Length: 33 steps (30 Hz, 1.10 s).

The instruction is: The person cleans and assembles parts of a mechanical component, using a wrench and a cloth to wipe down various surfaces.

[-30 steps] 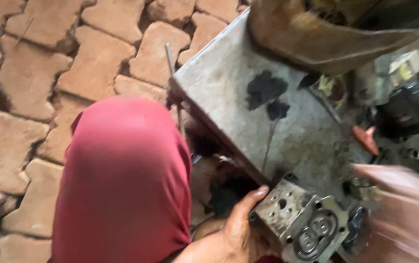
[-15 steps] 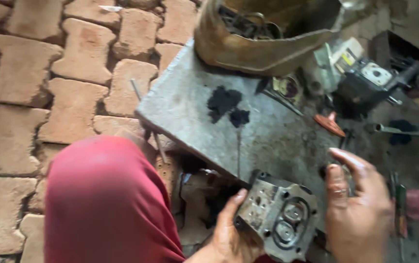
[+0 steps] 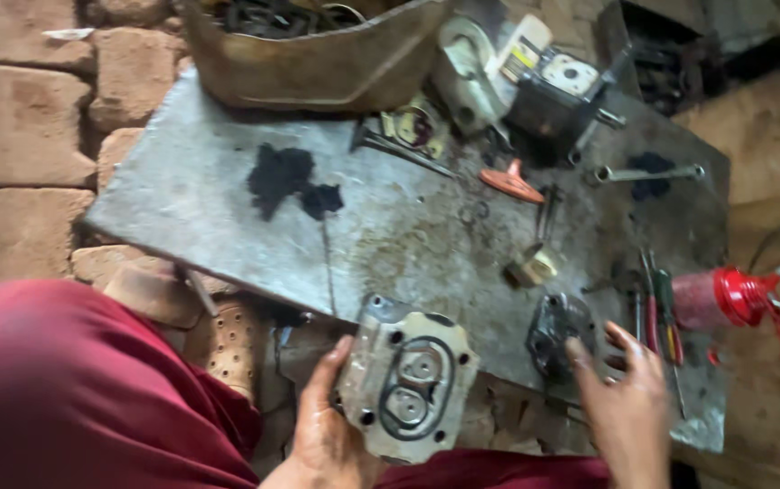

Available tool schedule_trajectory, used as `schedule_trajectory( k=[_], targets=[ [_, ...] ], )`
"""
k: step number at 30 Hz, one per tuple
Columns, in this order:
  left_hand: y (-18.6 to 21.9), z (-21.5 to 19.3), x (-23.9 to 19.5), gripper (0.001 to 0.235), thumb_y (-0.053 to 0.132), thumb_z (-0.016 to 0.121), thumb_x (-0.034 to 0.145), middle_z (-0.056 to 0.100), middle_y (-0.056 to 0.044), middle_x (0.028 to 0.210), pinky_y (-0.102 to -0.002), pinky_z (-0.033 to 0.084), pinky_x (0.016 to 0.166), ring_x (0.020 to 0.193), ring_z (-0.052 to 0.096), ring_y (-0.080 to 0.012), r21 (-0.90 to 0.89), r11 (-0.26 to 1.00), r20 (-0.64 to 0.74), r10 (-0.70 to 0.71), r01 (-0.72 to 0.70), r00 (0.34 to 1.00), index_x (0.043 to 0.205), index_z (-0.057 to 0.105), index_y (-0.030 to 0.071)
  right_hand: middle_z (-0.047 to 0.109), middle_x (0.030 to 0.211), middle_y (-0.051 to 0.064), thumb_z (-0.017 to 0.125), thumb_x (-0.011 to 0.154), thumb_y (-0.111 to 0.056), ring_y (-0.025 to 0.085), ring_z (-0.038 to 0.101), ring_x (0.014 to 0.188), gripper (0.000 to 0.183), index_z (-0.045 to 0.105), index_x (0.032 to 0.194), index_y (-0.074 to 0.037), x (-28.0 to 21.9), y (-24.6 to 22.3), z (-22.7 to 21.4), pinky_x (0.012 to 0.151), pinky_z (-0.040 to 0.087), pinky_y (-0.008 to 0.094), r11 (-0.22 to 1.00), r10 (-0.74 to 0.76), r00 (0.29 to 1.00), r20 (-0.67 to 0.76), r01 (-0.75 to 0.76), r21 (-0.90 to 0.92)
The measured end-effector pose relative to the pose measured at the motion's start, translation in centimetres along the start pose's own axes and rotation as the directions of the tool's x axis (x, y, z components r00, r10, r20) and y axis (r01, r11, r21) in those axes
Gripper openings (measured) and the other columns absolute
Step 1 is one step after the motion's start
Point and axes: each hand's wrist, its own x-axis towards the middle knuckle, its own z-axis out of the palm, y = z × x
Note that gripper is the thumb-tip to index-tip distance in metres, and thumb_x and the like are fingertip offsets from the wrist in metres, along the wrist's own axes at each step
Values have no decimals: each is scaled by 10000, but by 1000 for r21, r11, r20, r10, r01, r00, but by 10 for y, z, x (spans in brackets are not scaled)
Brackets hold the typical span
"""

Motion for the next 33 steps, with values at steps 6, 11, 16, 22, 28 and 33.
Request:
schedule_trajectory(
  k=[6, 11, 16, 22, 28, 33],
  targets=[
    [-1, 5, -3, 394, 449, 582, 898, 770, -41, 1080, -465, 559, 895, 982, 720, -262, 51, 994, -45, 96, -93, 994, 1132, 733, 170, 599, 1331, 193, 864, 711, -492, 401, 567, 1235, 820, 606, 1372, -81, -3, -48, 3, 1011, 467, 491, 991, 25, 999, -21, -27, -132],
    [1, 4, -4, 442, 471, 588, 866, 783, -67, 1053, -483, 583, 840, 941, 739, -274, 104, 994, 33, 21, -25, 999, 1144, 742, 164, 575, 1332, 167, 865, 699, -532, 401, 544, 1248, 832, 567, 1349, -106, 3, -76, 1, 993, 459, 510, 970, 129, 992, -3, -127, -209],
    [1, 2, -2, 428, 454, 583, 893, 779, -70, 1082, -470, 581, 863, 969, 733, -268, 74, 997, 74, 26, -32, 997, 1167, 731, 160, 507, 1359, 221, 865, 704, -542, 432, 526, 1252, 870, 495, 1330, -65, 11, -78, 4, 996, 464, 515, 961, 189, 982, -4, -186, -206],
    [0, 7, -7, 417, 463, 591, 886, 771, -58, 1079, -475, 576, 849, 957, 731, -268, 80, 996, -17, 40, -38, 999, 1152, 730, 173, 463, 1370, 249, 863, 681, -580, 457, 507, 1264, 977, 419, 1384, -67, 14, -76, 10, 1020, 455, 529, 941, 259, 965, 39, -243, -236],
    [-2, 20, -14, 450, 480, 601, 828, 777, -66, 1041, -503, 581, 826, 925, 732, -283, 118, 993, -86, 38, -28, 996, 1129, 743, 176, 433, 1401, 323, 876, 672, -601, 488, 495, 1263, 1107, 334, 1460, -42, 17, -80, 7, 1008, 442, 557, 930, 277, 960, 47, -255, -264],
    [-2, 22, -14, 409, 463, 597, 846, 768, -52, 1049, -515, 568, 835, 939, 720, -275, 125, 991, -144, 70, -52, 987, 1126, 734, 198, 524, 1320, 334, 875, 669, -502, 483, 551, 1217, 1045, 356, 1446, -35, 18, -79, 11, 1013, 458, 531, 930, 291, 957, 13, -280, -238]
  ],
)
